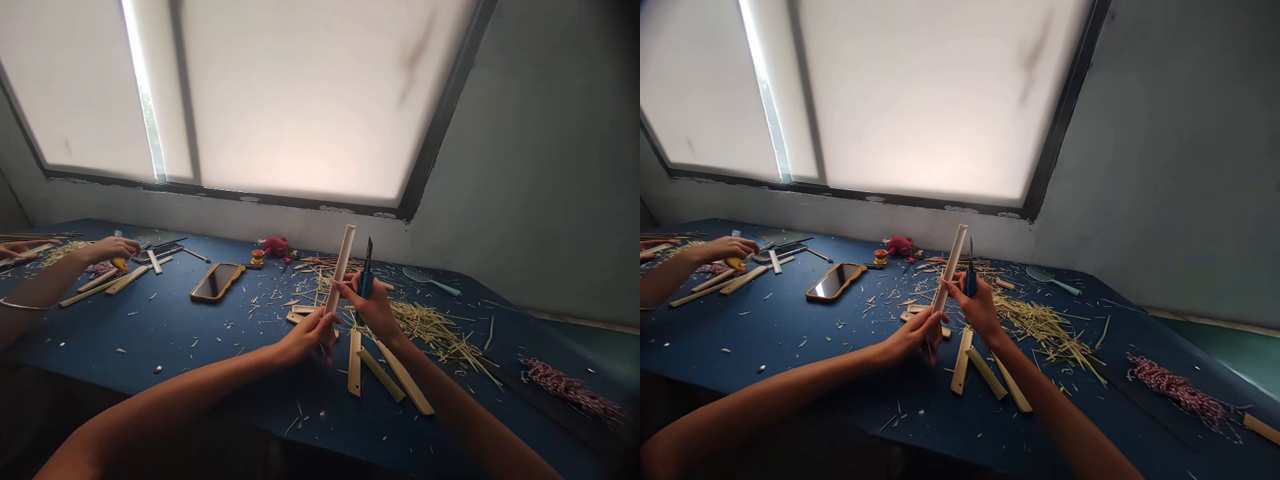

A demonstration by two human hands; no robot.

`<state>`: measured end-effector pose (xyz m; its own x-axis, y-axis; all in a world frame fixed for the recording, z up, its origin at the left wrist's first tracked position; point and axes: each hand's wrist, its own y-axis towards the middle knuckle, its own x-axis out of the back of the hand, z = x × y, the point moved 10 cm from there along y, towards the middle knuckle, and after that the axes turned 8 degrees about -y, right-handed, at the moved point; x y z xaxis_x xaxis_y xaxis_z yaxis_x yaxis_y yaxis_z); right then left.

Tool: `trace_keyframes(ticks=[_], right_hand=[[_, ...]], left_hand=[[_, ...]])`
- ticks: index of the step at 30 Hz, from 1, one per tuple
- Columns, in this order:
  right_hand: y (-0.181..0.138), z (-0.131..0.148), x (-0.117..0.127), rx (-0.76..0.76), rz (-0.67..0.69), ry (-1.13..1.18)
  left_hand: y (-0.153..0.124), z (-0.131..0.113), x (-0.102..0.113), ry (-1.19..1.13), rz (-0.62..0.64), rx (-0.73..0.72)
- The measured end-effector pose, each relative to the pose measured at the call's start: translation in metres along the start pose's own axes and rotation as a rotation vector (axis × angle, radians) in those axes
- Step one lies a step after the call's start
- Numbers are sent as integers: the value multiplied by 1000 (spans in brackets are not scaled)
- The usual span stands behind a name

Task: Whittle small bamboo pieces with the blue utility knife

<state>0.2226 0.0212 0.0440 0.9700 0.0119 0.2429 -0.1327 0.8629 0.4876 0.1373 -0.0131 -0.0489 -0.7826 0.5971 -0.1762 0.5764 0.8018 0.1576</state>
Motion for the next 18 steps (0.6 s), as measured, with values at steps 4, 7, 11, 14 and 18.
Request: trace_keyframes(ticks=[4, 7, 11, 14, 18], right_hand=[[-1, -9, 0, -29, 11, -123], [2, -6, 16, 36, -41, -550], [2, -1, 22, 176, -7, -1027], [-3, -4, 15, 220, 70, -1157], [-13, -5, -1, 280, 129, -1268]], left_hand=[[-1, -4, 10, -11, -98, -79], [0, -11, 23, -25, -180, -164], [1, -11, 35, -68, -248, -189], [1, -7, 37, -87, -265, -166], [-1, -10, 37, -89, -278, -170]])
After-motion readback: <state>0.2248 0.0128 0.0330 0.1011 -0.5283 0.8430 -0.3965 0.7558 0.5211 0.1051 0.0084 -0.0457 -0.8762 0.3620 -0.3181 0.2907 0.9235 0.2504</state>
